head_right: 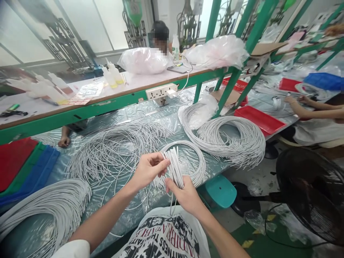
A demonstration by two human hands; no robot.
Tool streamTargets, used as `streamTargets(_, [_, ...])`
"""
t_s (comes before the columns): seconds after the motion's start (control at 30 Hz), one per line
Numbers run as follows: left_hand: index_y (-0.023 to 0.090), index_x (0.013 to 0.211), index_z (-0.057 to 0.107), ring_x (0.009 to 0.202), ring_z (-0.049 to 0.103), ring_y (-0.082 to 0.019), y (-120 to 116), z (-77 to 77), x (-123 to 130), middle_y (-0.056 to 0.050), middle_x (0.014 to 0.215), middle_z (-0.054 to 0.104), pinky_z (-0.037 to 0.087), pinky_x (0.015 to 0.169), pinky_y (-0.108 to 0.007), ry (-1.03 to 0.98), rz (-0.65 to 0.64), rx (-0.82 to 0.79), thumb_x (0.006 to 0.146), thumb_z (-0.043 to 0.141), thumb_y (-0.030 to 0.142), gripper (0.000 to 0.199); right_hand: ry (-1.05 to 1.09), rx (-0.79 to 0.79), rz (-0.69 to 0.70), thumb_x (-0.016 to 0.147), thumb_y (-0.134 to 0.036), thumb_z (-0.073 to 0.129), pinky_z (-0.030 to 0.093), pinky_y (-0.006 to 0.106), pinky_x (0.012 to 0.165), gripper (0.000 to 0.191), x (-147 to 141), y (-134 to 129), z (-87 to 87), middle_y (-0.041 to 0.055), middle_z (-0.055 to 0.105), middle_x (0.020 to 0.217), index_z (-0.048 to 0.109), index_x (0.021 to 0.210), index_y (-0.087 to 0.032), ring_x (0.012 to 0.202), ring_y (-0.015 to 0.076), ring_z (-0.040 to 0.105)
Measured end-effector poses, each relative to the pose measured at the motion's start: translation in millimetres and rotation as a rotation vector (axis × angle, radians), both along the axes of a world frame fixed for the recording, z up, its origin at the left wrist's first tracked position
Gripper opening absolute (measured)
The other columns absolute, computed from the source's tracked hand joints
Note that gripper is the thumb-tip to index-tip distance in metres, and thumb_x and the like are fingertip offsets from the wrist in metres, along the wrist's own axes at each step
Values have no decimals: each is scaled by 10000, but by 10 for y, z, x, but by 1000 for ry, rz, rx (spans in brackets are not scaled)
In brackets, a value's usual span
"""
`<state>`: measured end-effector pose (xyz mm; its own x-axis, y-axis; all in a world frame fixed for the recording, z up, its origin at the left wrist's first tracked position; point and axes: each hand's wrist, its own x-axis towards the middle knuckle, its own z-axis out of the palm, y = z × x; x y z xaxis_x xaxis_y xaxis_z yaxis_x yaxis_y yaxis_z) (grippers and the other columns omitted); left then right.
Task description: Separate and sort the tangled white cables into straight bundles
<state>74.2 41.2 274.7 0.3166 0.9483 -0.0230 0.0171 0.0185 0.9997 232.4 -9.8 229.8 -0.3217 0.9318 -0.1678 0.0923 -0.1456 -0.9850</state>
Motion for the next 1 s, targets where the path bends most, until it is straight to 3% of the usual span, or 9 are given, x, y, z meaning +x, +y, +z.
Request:
streamTargets(0.17, [137, 661, 561, 481, 498, -68, -21, -28, 32, 14, 562, 566, 406, 477, -194, -8, 5, -2, 818, 652, 387, 309, -4, 9, -19, 868, -593, 522, 255, 241, 438, 519, -48, 12, -9, -24, 327, 477, 493, 575, -164, 456, 93, 320])
streamTargets(0.27, [154, 847, 561, 569, 538, -84, -47, -117, 75, 21, 660, 572, 441, 550, -209, -16, 132, 83, 794, 676, 357, 240, 19, -1, -55, 861, -602, 523, 259, 234, 432, 531, -79, 1, -33, -24, 339, 491, 421, 559, -178, 453, 85, 324])
streamTargets(0.37, [201, 1174, 417, 851, 606, -138, -103, -279, 96, -41, 987, 594, 503, 732, -266, -99, 186, 185, 718, 743, 322, 573, 82, -16, -136, 837, -631, 536, 231, 229, 412, 554, -69, 5, -43, -38, 314, 483, 389, 546, -183, 428, 68, 282])
streamTargets(0.5, [193, 1216, 447, 1092, 562, -237, -194, -542, 153, -91, 1151, 576, 473, 956, -398, -9, -315, 112, 586, 841, 288, 749, 160, -51, -243, 793, -644, 587, 214, 217, 393, 571, 1, 53, 20, -52, 293, 480, 364, 535, -185, 410, 51, 246])
streamTargets(0.57, [177, 1039, 564, 978, 604, -235, -234, -650, 264, -55, 1007, 622, 512, 870, -379, 12, -545, 46, 592, 831, 257, 527, 184, -54, -240, 806, -625, 589, 215, 210, 392, 569, 40, 92, 77, -57, 278, 477, 355, 531, -184, 407, 49, 251])
streamTargets(0.63, [179, 856, 594, 809, 613, -192, -267, -732, 436, -18, 823, 617, 519, 735, -324, -56, -613, 4, 706, 728, 231, 207, 186, -46, -216, 820, -603, 589, 208, 205, 389, 560, 82, 144, 149, -63, 259, 463, 359, 530, -183, 401, 47, 249])
streamTargets(0.67, [186, 778, 572, 711, 587, -161, -278, -764, 533, 2, 726, 584, 497, 659, -294, -96, -590, -15, 757, 662, 209, 95, 186, -51, -195, 825, -594, 591, 198, 204, 385, 556, 107, 177, 192, -69, 237, 455, 363, 529, -182, 395, 44, 231])
streamTargets(0.8, [206, 636, 340, 477, 283, -71, -263, -832, 865, 73, 523, 298, 270, 469, -246, -128, -363, -69, 788, 540, 125, 264, 202, -59, -129, 816, -587, 608, 221, 208, 362, 521, 256, 319, 390, -91, 185, 429, 436, 543, -177, 351, 40, 186])
streamTargets(1.0, [198, 672, 347, 518, 266, -76, -218, -775, 998, 65, 566, 282, 209, 490, -245, 1, -207, -39, 796, 522, 184, 215, -151, 195, -177, 867, -531, 563, 478, 292, 616, 414, 540, 391, 594, 26, 548, 540, 661, 726, -155, 564, 168, 564])
